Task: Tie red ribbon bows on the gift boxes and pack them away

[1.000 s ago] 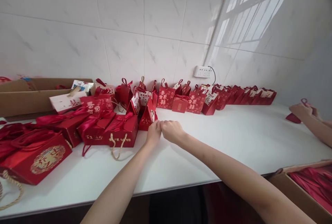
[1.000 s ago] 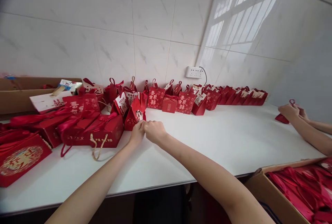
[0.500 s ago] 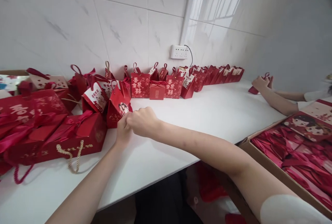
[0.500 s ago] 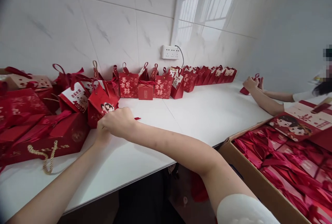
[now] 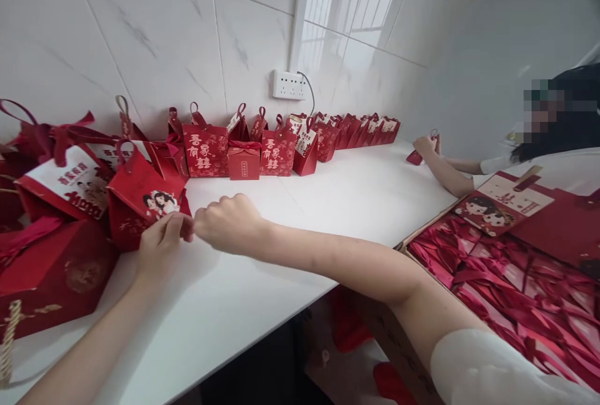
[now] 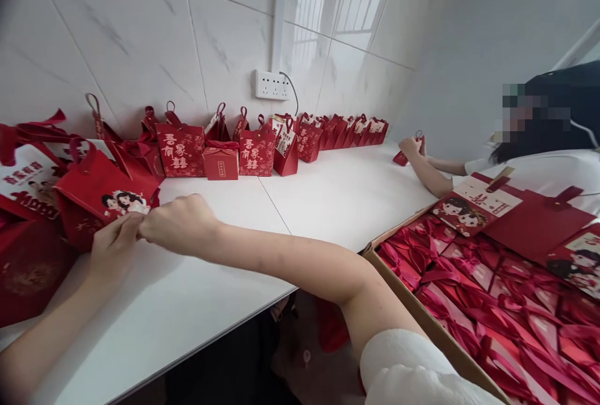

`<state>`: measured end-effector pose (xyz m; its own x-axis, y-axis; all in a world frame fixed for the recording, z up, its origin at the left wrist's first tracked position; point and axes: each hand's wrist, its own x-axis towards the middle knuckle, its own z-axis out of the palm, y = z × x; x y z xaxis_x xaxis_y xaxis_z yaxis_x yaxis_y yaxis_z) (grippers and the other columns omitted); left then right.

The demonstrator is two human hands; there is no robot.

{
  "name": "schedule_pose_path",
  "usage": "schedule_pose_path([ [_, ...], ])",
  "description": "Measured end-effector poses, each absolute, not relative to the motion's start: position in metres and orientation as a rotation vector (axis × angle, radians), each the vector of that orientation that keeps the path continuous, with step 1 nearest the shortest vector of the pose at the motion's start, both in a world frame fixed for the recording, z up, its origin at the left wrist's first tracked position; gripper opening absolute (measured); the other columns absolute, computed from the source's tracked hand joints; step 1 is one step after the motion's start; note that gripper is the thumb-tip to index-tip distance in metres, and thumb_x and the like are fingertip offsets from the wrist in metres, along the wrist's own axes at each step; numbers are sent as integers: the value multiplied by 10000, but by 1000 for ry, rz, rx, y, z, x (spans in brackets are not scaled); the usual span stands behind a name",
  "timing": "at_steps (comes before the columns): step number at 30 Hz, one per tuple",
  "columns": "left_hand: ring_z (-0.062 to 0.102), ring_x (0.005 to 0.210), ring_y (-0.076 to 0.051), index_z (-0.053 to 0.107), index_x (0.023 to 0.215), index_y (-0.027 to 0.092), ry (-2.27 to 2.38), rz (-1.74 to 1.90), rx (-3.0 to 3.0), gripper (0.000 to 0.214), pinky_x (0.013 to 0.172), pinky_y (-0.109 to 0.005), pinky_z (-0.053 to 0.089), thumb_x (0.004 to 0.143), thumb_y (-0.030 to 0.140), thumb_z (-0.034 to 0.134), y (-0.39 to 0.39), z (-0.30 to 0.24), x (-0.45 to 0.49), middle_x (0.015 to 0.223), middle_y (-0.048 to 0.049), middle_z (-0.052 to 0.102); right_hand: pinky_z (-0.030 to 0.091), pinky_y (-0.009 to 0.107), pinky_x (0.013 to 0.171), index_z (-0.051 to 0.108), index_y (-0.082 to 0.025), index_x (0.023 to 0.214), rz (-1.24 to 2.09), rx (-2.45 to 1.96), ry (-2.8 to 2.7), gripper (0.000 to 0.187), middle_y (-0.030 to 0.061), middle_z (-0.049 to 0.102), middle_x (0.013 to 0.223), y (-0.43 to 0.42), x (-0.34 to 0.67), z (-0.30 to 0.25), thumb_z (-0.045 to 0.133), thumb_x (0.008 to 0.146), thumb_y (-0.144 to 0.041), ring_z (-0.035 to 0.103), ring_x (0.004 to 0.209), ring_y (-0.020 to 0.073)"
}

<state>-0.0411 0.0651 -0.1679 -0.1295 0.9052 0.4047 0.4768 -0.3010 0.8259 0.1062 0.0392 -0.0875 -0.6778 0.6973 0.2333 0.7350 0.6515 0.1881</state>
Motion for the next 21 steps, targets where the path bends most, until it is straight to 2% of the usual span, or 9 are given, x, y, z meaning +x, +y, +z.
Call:
schedule_pose_path([
  [3,491,556,-120,520,638,169,1437,1375,1631,192,565,-222,423,759,279,420,67,-167,-41,559,13,521,484,324,660,624,-112,964,-416,-1452,-2753,214,134,703,923,68,138,-100,425,886,-106,648,912,241],
  [7,491,579,-135,543,651,180,1425,1332,1557,191,586,-231,420,749,308,440,68,-169,-43,569,16,527,477,348,771,623,-76,987,-472,-1725,-2672,291,171,681,991,102,192,-112,352,953,-176,619,992,246],
  [9,492,588,-141,545,650,185,1417,1318,1562,209,595,-234,421,751,339,446,67,-170,-44,569,17,526,475,356,826,617,-72,1012,-493,-1881,-2601,295,158,664,1019,114,220,-118,365,970,-218,610,1002,227],
  [12,488,586,-145,545,644,190,1402,1295,1578,245,593,-237,419,755,386,447,67,-171,-45,557,22,513,512,386,814,579,-124,1110,-498,-2154,-2455,277,84,624,1075,127,257,-126,517,925,-321,618,942,191],
  [21,503,608,-155,551,639,210,1455,1232,1545,281,613,-243,430,741,455,460,71,-179,-47,568,27,531,513,409,836,556,-139,1163,-436,-2602,-2034,314,93,583,1162,153,336,-141,557,903,-314,599,993,207],
])
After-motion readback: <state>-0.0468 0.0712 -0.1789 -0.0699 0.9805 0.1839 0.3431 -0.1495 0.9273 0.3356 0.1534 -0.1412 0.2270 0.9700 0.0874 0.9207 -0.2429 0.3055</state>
